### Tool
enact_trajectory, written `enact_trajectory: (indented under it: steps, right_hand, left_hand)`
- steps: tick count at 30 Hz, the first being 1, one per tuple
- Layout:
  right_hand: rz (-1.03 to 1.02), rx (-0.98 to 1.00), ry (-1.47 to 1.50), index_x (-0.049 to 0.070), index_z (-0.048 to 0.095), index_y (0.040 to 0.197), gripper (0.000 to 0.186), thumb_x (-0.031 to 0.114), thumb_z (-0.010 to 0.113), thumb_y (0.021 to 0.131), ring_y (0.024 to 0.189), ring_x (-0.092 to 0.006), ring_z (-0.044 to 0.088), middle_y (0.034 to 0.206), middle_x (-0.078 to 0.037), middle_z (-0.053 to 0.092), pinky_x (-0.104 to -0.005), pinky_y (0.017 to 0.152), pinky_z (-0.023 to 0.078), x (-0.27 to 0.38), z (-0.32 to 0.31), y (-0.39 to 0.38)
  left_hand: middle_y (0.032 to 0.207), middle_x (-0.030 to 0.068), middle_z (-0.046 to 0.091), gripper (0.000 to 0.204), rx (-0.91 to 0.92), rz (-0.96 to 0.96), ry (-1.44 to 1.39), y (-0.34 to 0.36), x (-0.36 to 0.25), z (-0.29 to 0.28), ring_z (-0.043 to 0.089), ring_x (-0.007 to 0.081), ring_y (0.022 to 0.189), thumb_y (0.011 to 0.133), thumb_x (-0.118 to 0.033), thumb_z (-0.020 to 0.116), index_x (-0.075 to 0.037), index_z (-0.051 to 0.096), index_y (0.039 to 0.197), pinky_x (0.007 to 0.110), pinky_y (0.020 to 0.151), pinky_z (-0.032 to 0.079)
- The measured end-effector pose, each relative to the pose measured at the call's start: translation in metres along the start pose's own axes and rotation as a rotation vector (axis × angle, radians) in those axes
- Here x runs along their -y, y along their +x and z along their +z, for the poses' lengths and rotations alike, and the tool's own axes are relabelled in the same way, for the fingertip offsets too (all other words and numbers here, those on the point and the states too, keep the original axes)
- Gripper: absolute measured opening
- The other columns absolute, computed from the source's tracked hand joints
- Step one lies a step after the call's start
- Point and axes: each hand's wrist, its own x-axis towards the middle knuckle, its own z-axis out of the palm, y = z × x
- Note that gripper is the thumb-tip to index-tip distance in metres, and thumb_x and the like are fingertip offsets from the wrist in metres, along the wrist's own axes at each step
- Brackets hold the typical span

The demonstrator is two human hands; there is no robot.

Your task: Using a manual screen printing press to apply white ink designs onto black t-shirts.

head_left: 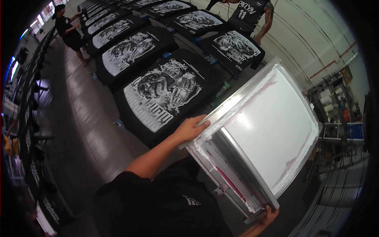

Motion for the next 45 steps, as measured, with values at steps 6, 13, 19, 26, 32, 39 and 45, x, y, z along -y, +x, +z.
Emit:
enact_trajectory:
  steps: [6, 13, 19, 26, 32, 39, 45]
  right_hand:
    - [-0.048, 0.031, -0.043, -0.004, 0.061, 0.114, 0.04, 0.007, 0.071, 0.077, 0.102, -0.0221, 0.059, 0.108, -0.012, 0.065, -0.0352, 0.097, 0.041, -0.012, -0.054, 0.114]
    - [0.038, 0.103, -0.003, -0.004, 0.061, 0.111, 0.04, 0.002, 0.074, 0.074, 0.094, -0.0213, 0.063, 0.102, -0.012, 0.067, -0.0342, 0.09, 0.048, 0.018, -0.051, 0.293]
    - [0.053, 0.267, 0.083, -0.002, 0.059, 0.116, 0.05, -0.003, 0.078, 0.069, 0.096, -0.0193, 0.063, 0.1, -0.008, 0.066, -0.0323, 0.089, 0.049, -0.001, -0.044, 0.479]
    - [0.189, 0.784, 0.071, 0.001, 0.064, 0.099, 0.032, -0.001, 0.077, 0.07, 0.086, -0.0134, 0.06, 0.09, -0.002, 0.064, -0.0276, 0.079, 0.048, -0.005, 0.054, 0.688]
    - [0.061, 1.256, 0.009, 0.002, 0.067, 0.097, 0.027, 0.001, 0.077, 0.072, 0.084, -0.0111, 0.061, 0.087, -0.001, 0.066, -0.0275, 0.08, 0.049, -0.005, 0.18, 0.82]
    - [0.05, 1.481, -0.014, 0.0, 0.068, 0.098, 0.029, 0.005, 0.08, 0.072, 0.086, -0.0119, 0.062, 0.088, -0.002, 0.068, -0.028, 0.08, 0.05, -0.01, 0.344, 0.971]
    - [0.037, 1.671, -0.008, 0.0, 0.068, 0.098, 0.03, 0.004, 0.08, 0.071, 0.087, -0.0122, 0.062, 0.089, -0.003, 0.068, -0.0281, 0.08, 0.05, 0.005, 0.457, 1.073]
  left_hand:
    - [0.117, 0.0178, 0.067, 0.057, 0.015, 0.009, -0.021, 0.088, -0.017, 0.096, 0.066, 0.0253, 0.099, 0.096, -0.046, 0.057, -0.003, 0.055, 0.134, 0.036, 0.09, 0.05]
    - [0.119, 0.0191, 0.067, 0.054, -0.095, -0.008, -0.047, 0.176, -0.069, 0.155, 0.066, 0.0276, 0.106, 0.095, -0.044, 0.058, -0.005, 0.058, 0.132, 0.035, 0.093, 0.048]
    - [0.119, 0.0142, 0.067, 0.043, -0.31, -0.069, -0.114, 0.23, -0.1, 0.19, 0.06, 0.017, 0.109, 0.099, -0.031, 0.055, -0.001, 0.058, 0.131, 0.032, 0.096, 0.045]
    - [0.115, 0.0103, 0.068, 0.04, -0.785, -0.183, -0.019, 0.22, -0.121, 0.249, 0.058, 0.015, 0.107, 0.102, -0.025, 0.048, 0.001, 0.057, 0.131, 0.03, 0.095, 0.044]
    - [0.114, 0.0108, 0.068, 0.042, -1.158, -0.32, -0.098, 0.229, -0.137, 0.307, 0.06, 0.0165, 0.103, 0.104, -0.028, 0.043, 0.002, 0.058, 0.13, 0.031, 0.092, 0.046]
    - [0.111, 0.0096, 0.066, 0.051, -1.438, -0.26, -0.359, 0.352, -0.105, 0.335, 0.059, 0.0167, 0.101, 0.105, -0.039, 0.041, 0.005, 0.06, 0.124, 0.031, 0.092, 0.046]
    - [0.114, 0.0115, 0.068, 0.046, -1.567, -0.417, -0.25, 0.464, -0.139, 0.337, 0.06, 0.0166, 0.104, 0.105, -0.032, 0.045, 0.004, 0.059, 0.128, 0.03, 0.092, 0.046]
